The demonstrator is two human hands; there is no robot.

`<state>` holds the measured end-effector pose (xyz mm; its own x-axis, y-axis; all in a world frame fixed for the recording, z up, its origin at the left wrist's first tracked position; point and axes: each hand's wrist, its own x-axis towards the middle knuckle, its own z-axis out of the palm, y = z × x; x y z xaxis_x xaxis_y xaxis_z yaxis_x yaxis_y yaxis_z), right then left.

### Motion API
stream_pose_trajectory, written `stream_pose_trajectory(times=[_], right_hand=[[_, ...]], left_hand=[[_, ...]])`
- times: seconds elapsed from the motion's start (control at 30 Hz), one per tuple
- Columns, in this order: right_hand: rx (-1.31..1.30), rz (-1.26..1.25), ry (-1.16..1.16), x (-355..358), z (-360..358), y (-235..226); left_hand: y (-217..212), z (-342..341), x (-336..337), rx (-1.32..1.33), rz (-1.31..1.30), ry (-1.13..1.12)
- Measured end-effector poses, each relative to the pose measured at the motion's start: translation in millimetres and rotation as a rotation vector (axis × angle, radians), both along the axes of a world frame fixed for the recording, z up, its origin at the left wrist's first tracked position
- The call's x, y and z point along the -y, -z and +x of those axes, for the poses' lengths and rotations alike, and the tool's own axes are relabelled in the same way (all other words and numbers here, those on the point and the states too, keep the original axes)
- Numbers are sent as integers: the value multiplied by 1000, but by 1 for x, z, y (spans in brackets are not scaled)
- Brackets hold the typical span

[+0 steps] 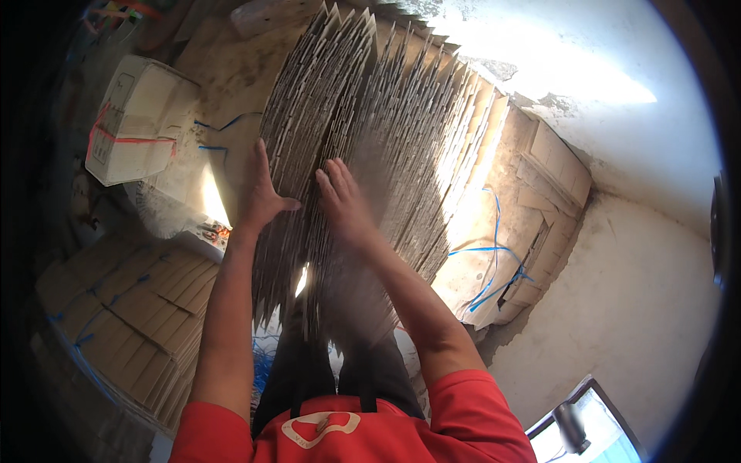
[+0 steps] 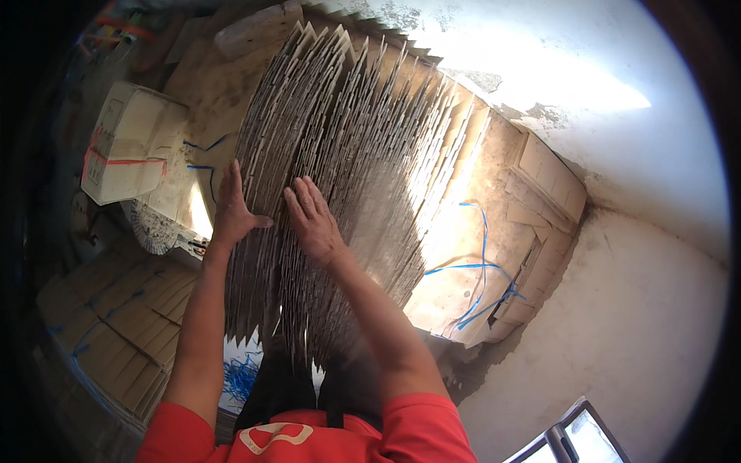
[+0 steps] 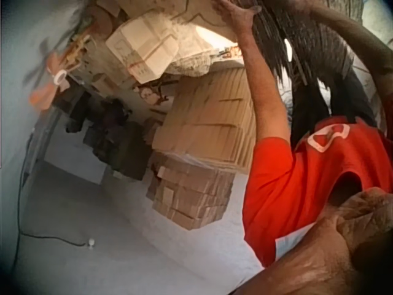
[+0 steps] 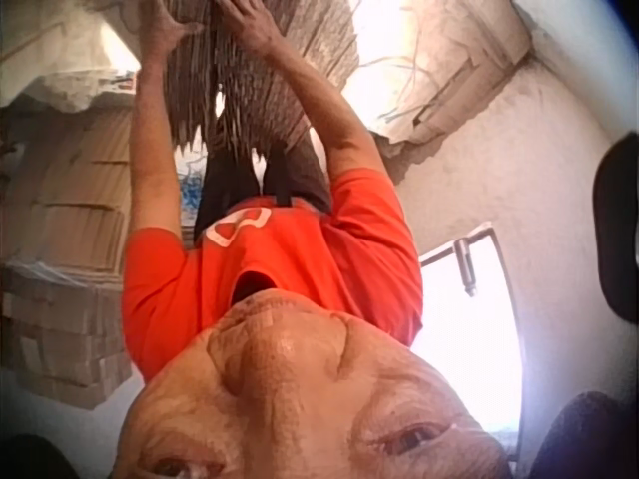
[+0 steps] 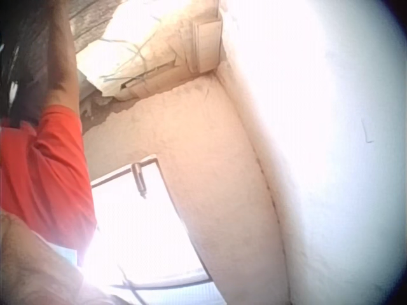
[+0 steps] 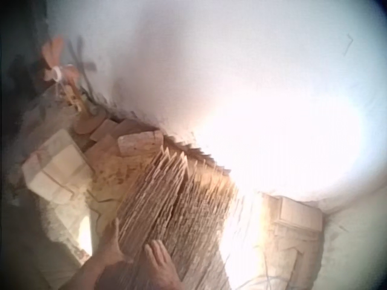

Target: The person removes blue plastic straps from a stack of flat cardboard sheets, then lifts and aligns the sheets into a neat pile on a workbench. The person repeatedly adjusts the stack to ensure even edges and stable placement.

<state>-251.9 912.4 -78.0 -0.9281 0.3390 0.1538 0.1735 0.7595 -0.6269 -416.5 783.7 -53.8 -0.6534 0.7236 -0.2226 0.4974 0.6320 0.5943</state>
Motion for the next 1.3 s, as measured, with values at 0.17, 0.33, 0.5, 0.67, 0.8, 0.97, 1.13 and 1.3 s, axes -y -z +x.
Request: stream_pose_trajectory(times=[0.17, 0.33, 0.5, 0.67, 0.8, 0.97, 1.13, 1.3], right_hand=[[36, 21, -5, -1, 6, 6], [122, -82, -32, -13, 3, -20], [146, -106, -248, -14, -16, -41], [265, -54, -64, -21, 7, -33], [352, 72, -180, -29, 12, -29], [385, -14, -183, -27, -18, -53], [400, 13, 7, -20, -11, -47], [408, 247, -192, -36, 0, -21]], left_hand=[[6, -16, 5, -1, 2, 19], [8, -26, 12, -20, -6, 6], [11, -29, 14, -25, 36, 5], [-1, -26, 9, 20, 8, -19], [-5, -28, 6, 31, -6, -21], [1, -25, 10, -153, 34, -13], [-2, -25, 10, 7, -49, -56], [4, -27, 11, 0, -18, -61]])
